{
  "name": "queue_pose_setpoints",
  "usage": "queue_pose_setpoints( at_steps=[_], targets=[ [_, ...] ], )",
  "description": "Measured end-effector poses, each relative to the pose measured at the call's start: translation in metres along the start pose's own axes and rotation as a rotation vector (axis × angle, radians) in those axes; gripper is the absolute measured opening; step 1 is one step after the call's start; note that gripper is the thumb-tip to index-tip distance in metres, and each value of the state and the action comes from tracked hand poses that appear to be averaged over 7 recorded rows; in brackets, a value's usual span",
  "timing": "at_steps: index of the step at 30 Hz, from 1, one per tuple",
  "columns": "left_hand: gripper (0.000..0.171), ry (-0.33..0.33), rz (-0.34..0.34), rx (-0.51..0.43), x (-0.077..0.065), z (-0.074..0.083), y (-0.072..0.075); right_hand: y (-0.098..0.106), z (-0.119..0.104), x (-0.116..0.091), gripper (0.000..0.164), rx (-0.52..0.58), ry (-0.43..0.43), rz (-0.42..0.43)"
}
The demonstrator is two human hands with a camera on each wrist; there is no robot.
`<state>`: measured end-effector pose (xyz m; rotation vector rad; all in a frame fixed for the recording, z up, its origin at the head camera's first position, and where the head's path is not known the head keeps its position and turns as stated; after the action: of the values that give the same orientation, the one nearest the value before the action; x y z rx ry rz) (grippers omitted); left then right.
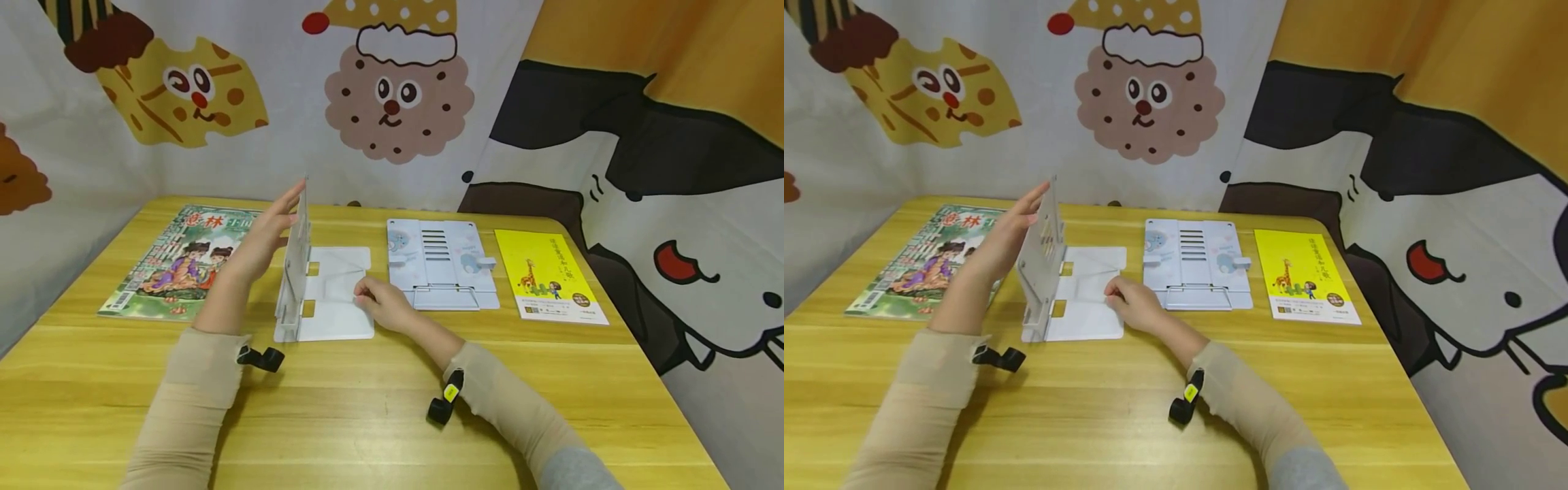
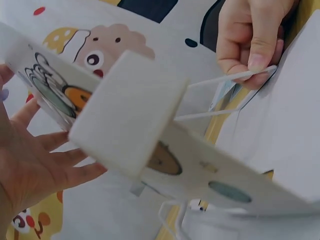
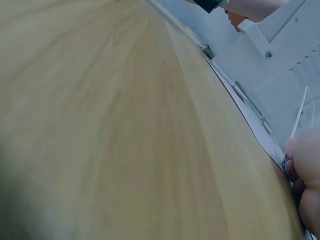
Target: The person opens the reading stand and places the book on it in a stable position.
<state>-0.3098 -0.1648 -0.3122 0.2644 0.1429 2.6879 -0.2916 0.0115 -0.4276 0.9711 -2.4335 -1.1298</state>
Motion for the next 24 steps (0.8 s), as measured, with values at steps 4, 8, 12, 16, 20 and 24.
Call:
queue_pose_setpoints(
  at_steps=[4,8,12,16,20,24],
  targets=[
    [0.058,0.001,-0.007,0.040,0.002,0.001,-0.007,-0.001,0.000,0.000,0.007,0.009,0.013,-0.007],
    [0.057,-0.008,-0.007,0.045,0.004,0.002,-0.012,0.000,-0.001,0.000,0.006,0.007,0.032,0.001],
    [0.055,-0.015,0.003,0.051,0.007,0.004,-0.017,0.001,-0.001,-0.001,0.005,0.014,0.031,0.009],
    [0.053,-0.015,0.006,0.063,0.009,0.005,-0.022,0.001,0.000,-0.001,0.005,0.029,0.017,0.012],
    [0.051,-0.012,0.007,0.086,0.011,0.005,-0.025,0.001,0.000,-0.001,0.005,0.032,0.014,0.017],
    [0.050,-0.026,0.002,0.136,0.013,0.006,-0.030,0.001,0.000,0.000,0.005,0.033,0.022,0.023]
  ],
)
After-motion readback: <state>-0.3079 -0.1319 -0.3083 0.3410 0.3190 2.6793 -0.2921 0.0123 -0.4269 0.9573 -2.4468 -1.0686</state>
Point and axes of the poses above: each hand's wrist, its own x-axis towards the middle knuckle, its own y-axis out of the back of the hand, z = x × y, the point moved 9 cm from there along x, towards the middle knuckle, and after that the axes turned 11 degrees about -z, right-handed, at the moved point
